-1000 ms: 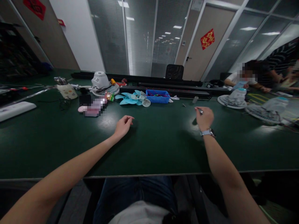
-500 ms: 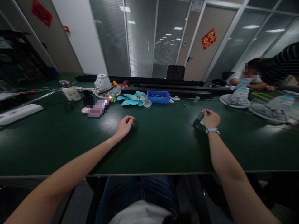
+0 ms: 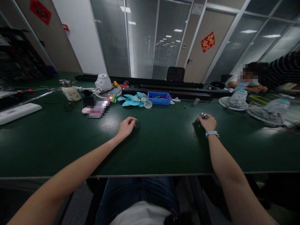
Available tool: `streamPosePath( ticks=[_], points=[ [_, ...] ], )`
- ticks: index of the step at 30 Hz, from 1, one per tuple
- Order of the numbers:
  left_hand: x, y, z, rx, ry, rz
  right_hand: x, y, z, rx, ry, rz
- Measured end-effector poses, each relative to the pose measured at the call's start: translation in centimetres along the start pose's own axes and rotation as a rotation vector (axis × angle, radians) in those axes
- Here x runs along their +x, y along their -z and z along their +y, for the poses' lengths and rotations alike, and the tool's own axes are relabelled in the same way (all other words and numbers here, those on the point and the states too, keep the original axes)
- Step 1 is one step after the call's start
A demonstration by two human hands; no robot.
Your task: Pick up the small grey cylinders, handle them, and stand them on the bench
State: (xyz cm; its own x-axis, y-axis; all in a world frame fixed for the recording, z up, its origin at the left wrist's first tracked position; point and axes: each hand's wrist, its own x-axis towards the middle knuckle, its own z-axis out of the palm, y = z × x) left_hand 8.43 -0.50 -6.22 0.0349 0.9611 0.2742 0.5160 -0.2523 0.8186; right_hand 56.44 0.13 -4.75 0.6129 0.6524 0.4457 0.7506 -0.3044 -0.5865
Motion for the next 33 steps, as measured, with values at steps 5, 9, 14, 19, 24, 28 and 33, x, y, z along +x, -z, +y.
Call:
streamPosePath(
  ticks=[5,9,14,19,24,28,33],
  points=[
    [-0.3,0.1,0.2,0.014,-0.034,-0.059,-4.9,-1.5,-6.6,0.352,0.17,-0.205],
    [-1.5,0.1,1.6,-0.026,-0.12,-0.139,-12.5,-2.6,-13.4,0.638,0.422,-0.534],
    [-3.3,-0.3,4.0,-0.027,-0.262,-0.238,-18.4,-2.1,-17.0,0.68,0.607,-0.724],
    [-3.5,-0.6,4.4,0.001,-0.312,-0.322,-19.1,-1.7,-16.7,0.66,0.644,-0.774],
    [-3.0,-1.3,4.3,-0.044,-0.28,-0.31,-19.1,-1.7,-16.7,0.636,0.632,-0.793],
    [-2.7,-2.0,4.4,-0.086,-0.265,-0.276,-19.1,-1.7,-16.7,0.657,0.659,-0.811],
    [-2.1,-1.9,4.9,-0.12,-0.273,-0.197,-19.1,-1.6,-16.7,0.661,0.662,-0.826]
  ],
)
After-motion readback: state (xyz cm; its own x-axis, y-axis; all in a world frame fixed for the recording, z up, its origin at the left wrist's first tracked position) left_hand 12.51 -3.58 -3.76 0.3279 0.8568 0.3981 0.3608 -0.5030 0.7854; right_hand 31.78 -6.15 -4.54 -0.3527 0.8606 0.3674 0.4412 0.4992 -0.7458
